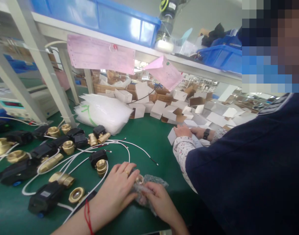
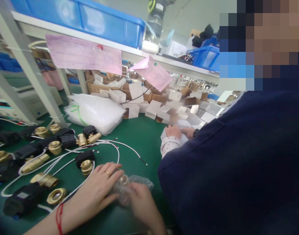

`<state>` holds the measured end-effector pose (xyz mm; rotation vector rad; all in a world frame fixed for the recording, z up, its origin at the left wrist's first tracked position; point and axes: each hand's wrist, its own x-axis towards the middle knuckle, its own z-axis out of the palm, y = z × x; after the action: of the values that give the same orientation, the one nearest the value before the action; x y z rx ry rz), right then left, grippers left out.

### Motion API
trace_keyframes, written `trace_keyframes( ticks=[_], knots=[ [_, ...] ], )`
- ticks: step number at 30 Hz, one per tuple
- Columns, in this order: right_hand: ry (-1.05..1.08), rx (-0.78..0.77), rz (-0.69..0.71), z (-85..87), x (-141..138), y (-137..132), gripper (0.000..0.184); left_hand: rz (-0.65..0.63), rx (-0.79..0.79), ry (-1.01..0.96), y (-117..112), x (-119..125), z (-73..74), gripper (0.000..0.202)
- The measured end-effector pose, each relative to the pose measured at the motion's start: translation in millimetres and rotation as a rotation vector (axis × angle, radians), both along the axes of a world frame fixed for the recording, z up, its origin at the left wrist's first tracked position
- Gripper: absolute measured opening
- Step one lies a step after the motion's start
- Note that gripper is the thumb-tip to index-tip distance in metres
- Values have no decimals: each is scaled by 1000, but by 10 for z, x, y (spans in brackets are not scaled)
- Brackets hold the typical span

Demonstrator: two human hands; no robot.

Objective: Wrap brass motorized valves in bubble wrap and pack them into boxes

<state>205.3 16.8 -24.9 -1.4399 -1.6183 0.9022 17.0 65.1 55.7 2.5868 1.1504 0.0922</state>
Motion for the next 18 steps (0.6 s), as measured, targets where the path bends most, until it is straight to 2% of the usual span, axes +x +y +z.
trace_keyframes(
  ticks=[1, 2, 3, 4, 6, 7, 9, 10, 12, 14, 16, 18],
  knots=[
    [-21, 34, -41, -14, 4, 15, 30, -23, 0, 23, 29, 42, -30, 62],
    [-49, 80, -108, -29, 8, 16, 25, -26, -17, 34, 60, 80, -66, 69],
    [-73, 134, -198, -39, 10, 2, 21, -6, -37, 33, 95, 109, -103, 65],
    [-103, 230, -310, -40, 8, -26, 18, 30, -55, 14, 133, 123, -137, 51],
    [-214, 545, -499, -3, -14, -109, 21, 122, -118, -84, 219, 103, -184, 26],
    [-294, 719, -527, 34, -33, -149, 28, 155, -178, -153, 264, 72, -195, 23],
    [-457, 945, -421, 116, -73, -186, 42, 179, -326, -300, 345, -5, -190, 24],
    [-500, 942, -318, 145, -89, -169, 45, 170, -407, -374, 377, -37, -176, 26],
    [-381, 746, -166, 145, -115, -64, 44, 156, -593, -522, 414, -62, -131, 35],
    [-3, 492, -113, 60, -164, 93, 48, 193, -788, -681, 417, -15, -69, 48],
    [483, 321, -130, -58, -264, 230, 59, 259, -910, -845, 396, 96, 1, 59],
    [860, 246, -172, -128, -385, 305, 72, 292, -831, -939, 380, 237, 78, 57]
  ],
)
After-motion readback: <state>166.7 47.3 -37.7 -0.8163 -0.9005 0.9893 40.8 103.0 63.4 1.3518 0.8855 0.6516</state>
